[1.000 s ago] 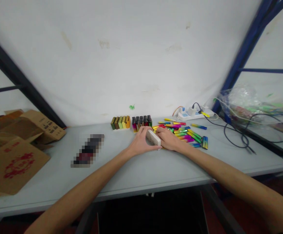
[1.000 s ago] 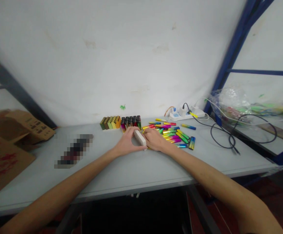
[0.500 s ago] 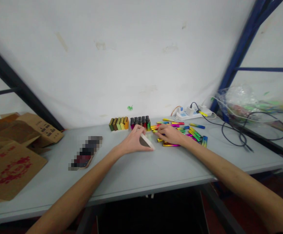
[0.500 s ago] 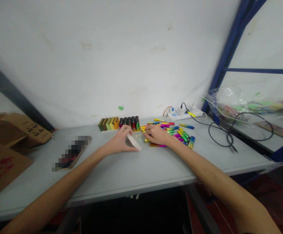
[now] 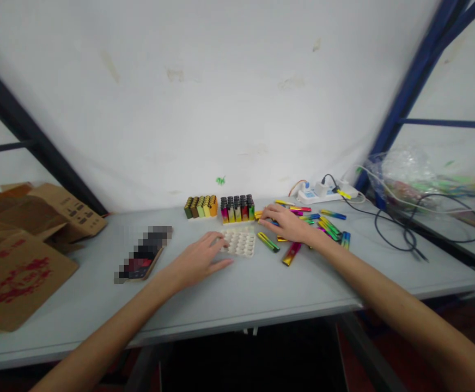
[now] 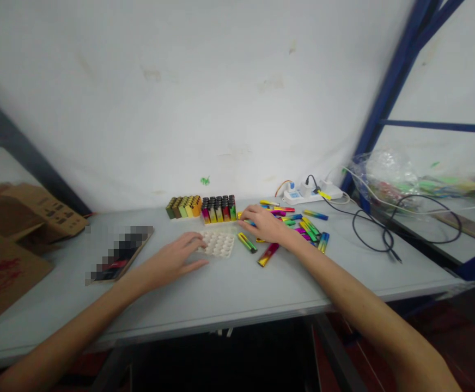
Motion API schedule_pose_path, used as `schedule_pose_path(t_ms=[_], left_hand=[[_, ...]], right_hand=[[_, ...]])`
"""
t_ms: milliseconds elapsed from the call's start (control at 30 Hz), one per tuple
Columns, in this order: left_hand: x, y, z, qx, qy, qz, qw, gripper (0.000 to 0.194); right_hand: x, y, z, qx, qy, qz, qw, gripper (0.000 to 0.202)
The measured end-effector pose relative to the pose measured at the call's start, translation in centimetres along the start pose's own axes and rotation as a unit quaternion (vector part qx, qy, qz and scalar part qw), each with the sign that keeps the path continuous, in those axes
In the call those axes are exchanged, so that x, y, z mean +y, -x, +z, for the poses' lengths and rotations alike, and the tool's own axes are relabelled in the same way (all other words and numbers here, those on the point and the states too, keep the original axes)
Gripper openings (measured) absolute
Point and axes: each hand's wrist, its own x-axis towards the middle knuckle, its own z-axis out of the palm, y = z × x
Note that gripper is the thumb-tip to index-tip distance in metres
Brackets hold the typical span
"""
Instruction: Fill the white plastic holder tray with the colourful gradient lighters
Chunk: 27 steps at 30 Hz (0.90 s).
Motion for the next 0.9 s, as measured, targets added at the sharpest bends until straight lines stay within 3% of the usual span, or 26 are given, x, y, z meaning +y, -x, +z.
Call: schedule_pose_path(t_ms=[100,233,433,667,767,900], left_hand=[[-0.7,-0.1,0.3,0.005,-0.024,-0.02,1.0,0.03],[-1.7,-1.3,0.4,-0.01,-0.034,-0.018,0.999,0.03],[-2.2,-3.7,0.4,-0.018,0.019,-0.002,1.0,0.024],[-1.9,-4.9,1.1,0.002,0.014,-0.005,1.0,0.025],[-2.0,-4.5,1.4,0.015,0.019,-0.012,1.0,0.026],[-2.4,-4.2,1.6,0.033,0.042,-0.007,0.999,0.025]], right_hand=[[-0.6,0.0,-0.4,-0.025,0.019,0.022,0.999,0.033],[-2.2,0.6,-1.4,-0.119,0.024,0.048,0.991,0.04],[-2.3,1.0,-1.6,-0.18,-0.024,0.028,0.983,0.025],[-0.6,0.2,-2.7,-0.135,-0.014,0.012,0.991,0.037],[-0.7,-2.6,-2.6,-0.094,-0.004,0.012,0.995,0.045],[-0.6,-7.8,-1.1,-0.038,0.087,0.006,0.995,0.069]])
